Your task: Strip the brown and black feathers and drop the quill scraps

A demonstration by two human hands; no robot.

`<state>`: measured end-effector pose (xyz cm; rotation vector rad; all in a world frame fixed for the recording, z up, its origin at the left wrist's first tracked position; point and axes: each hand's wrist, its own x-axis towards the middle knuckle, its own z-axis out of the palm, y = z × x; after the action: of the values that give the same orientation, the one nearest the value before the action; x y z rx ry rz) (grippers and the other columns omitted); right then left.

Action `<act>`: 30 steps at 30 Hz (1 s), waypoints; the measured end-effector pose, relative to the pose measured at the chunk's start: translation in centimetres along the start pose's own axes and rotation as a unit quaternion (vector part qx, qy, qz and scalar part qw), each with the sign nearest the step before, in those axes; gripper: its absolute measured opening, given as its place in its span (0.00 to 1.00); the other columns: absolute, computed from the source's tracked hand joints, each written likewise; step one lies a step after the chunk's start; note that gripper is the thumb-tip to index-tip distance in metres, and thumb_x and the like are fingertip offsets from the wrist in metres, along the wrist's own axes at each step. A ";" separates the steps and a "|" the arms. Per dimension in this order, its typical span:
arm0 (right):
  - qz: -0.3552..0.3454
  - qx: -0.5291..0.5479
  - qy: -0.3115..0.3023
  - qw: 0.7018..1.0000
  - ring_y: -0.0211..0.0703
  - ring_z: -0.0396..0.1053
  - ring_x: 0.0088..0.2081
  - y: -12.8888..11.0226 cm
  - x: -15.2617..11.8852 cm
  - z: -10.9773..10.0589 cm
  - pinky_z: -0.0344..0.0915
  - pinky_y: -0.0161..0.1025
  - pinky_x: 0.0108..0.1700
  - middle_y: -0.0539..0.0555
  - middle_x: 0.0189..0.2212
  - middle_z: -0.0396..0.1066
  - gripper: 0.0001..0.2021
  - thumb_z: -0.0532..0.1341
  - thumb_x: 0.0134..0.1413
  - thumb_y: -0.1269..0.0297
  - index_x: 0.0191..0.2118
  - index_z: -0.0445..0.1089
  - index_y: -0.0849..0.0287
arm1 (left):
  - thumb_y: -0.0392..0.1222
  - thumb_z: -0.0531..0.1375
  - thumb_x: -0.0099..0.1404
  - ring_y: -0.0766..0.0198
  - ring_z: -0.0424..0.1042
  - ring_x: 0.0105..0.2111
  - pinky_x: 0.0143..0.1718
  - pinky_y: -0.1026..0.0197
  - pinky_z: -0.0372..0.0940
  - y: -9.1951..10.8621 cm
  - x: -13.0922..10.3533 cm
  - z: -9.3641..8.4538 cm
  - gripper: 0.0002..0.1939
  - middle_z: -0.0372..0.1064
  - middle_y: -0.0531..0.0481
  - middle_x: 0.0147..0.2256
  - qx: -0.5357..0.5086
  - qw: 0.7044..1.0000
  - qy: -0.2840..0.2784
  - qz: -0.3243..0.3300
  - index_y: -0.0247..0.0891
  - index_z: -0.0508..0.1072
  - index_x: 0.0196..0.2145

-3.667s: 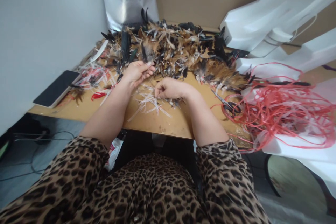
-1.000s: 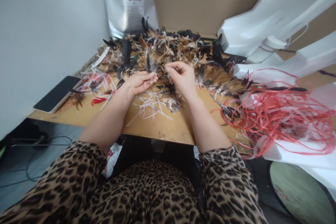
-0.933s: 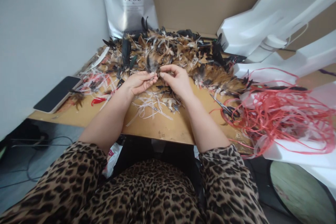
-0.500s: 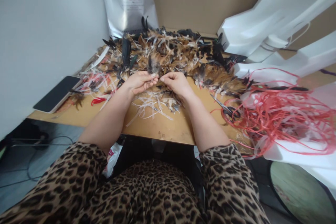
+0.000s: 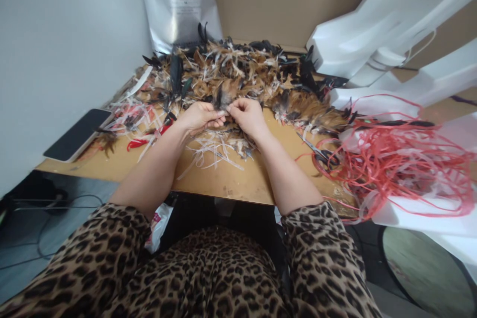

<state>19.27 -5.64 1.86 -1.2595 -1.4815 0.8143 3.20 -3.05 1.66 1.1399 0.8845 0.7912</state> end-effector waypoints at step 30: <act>-0.268 -0.357 -0.160 0.880 0.41 0.61 0.32 -2.1 -0.7 -0.5 0.54 0.37 0.33 0.55 0.28 0.66 0.12 0.54 0.56 0.65 0.28 0.73 0.61 | 0.34 0.62 0.58 0.69 0.70 0.16 0.20 0.69 0.65 -1.0 0.2 -0.2 0.10 0.70 0.47 0.17 0.254 0.960 -0.117 -0.002 0.30 0.71 0.20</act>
<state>19.13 -6.86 3.76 -1.1378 -2.3971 0.0766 3.20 -3.00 0.57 1.6433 0.9140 0.4175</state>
